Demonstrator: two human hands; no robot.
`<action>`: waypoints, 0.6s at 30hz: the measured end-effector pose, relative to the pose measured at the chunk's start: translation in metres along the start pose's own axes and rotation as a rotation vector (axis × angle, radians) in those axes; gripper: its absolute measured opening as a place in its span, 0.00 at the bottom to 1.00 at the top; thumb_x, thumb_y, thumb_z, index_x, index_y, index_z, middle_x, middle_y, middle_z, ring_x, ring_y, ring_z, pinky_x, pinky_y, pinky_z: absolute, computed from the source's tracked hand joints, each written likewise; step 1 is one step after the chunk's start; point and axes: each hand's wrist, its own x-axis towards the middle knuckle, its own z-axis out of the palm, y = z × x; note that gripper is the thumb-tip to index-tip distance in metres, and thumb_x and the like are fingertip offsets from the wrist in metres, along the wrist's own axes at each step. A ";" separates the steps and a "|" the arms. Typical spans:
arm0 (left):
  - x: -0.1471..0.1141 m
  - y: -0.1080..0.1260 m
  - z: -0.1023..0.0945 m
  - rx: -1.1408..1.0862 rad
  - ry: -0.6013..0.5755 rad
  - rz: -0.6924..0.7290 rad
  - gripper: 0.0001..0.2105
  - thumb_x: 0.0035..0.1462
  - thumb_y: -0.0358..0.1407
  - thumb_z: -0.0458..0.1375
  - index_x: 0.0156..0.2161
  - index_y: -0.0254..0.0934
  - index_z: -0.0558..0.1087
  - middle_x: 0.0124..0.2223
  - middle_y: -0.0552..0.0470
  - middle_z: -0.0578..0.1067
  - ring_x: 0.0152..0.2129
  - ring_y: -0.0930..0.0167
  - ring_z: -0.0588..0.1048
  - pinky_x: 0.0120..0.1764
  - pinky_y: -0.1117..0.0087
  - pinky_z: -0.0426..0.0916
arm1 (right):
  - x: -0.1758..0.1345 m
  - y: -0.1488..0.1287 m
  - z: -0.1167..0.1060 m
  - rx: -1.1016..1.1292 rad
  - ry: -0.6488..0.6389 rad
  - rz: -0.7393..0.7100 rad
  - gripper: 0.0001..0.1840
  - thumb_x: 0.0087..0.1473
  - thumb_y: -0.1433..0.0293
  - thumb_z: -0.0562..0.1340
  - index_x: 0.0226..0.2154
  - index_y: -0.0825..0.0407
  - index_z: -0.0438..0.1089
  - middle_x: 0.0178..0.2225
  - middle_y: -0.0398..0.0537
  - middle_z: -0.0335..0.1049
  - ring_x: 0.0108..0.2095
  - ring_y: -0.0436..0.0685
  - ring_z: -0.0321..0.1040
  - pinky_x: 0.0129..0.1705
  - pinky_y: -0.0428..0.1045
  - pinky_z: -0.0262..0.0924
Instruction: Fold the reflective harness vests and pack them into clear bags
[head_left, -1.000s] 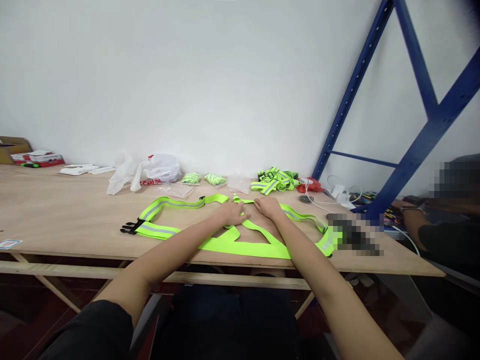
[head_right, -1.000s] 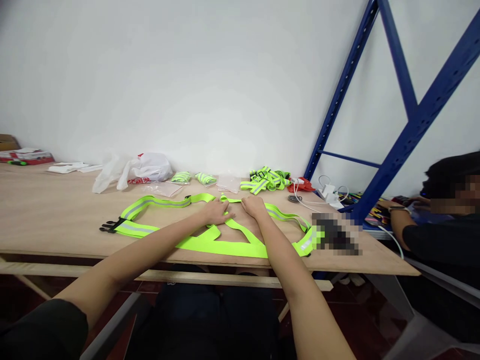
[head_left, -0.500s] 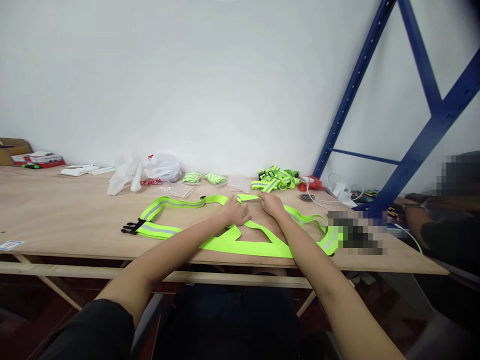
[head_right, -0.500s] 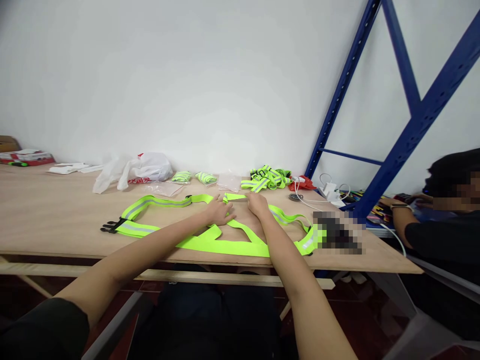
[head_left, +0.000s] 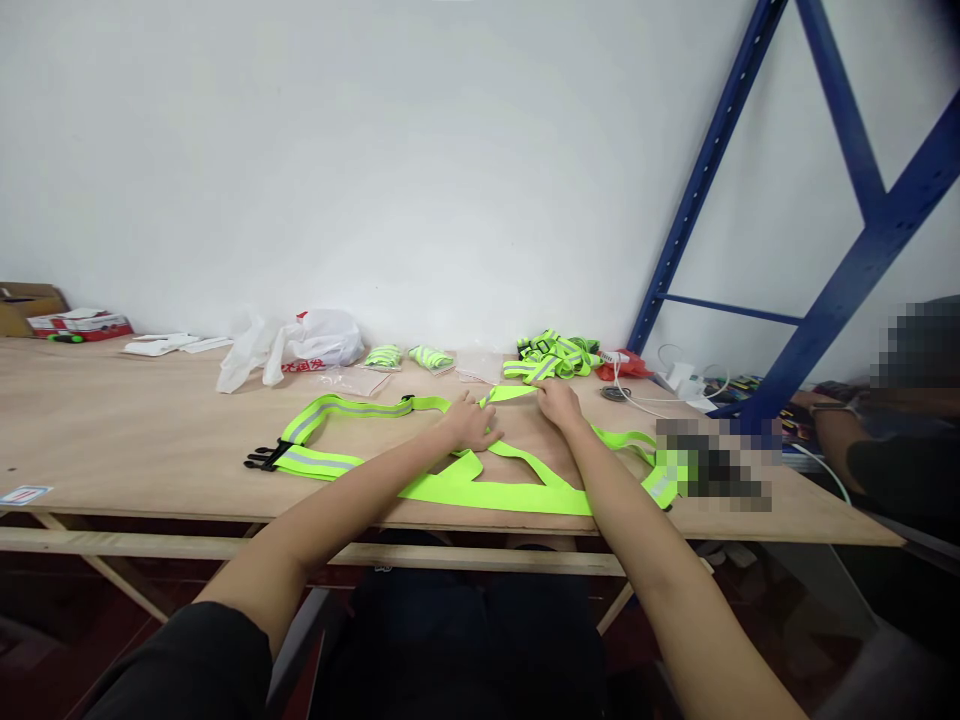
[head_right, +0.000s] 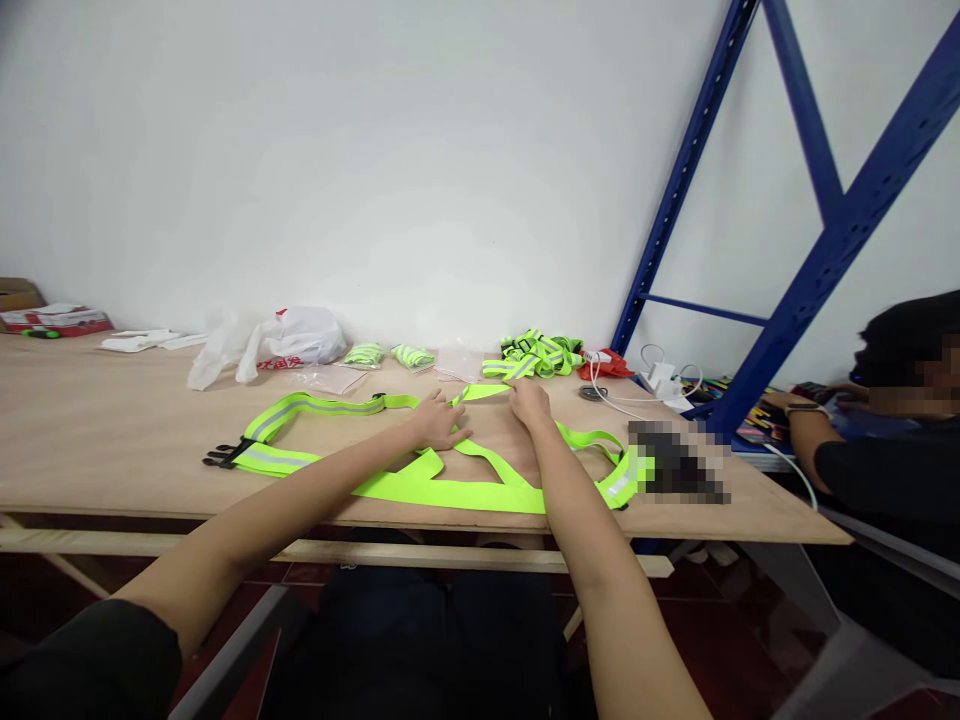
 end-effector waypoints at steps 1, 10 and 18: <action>0.000 0.000 -0.001 0.008 -0.007 0.004 0.28 0.63 0.54 0.45 0.51 0.31 0.72 0.41 0.35 0.80 0.46 0.52 0.74 0.59 0.49 0.50 | 0.000 0.002 0.000 0.011 0.007 0.008 0.26 0.60 0.73 0.50 0.56 0.46 0.73 0.55 0.49 0.73 0.52 0.61 0.69 0.49 0.49 0.61; -0.004 -0.005 -0.007 -0.024 0.000 0.015 0.26 0.62 0.53 0.48 0.48 0.32 0.73 0.39 0.36 0.80 0.41 0.53 0.76 0.52 0.54 0.62 | 0.004 0.016 -0.004 0.084 0.088 0.035 0.26 0.61 0.73 0.50 0.55 0.49 0.73 0.55 0.51 0.73 0.51 0.62 0.69 0.50 0.50 0.61; -0.005 -0.009 -0.004 -0.065 0.023 -0.010 0.22 0.60 0.51 0.50 0.44 0.34 0.74 0.38 0.38 0.79 0.40 0.53 0.76 0.46 0.55 0.66 | 0.006 0.023 -0.008 0.122 0.206 0.027 0.26 0.61 0.73 0.48 0.56 0.51 0.73 0.52 0.53 0.74 0.50 0.61 0.69 0.51 0.51 0.60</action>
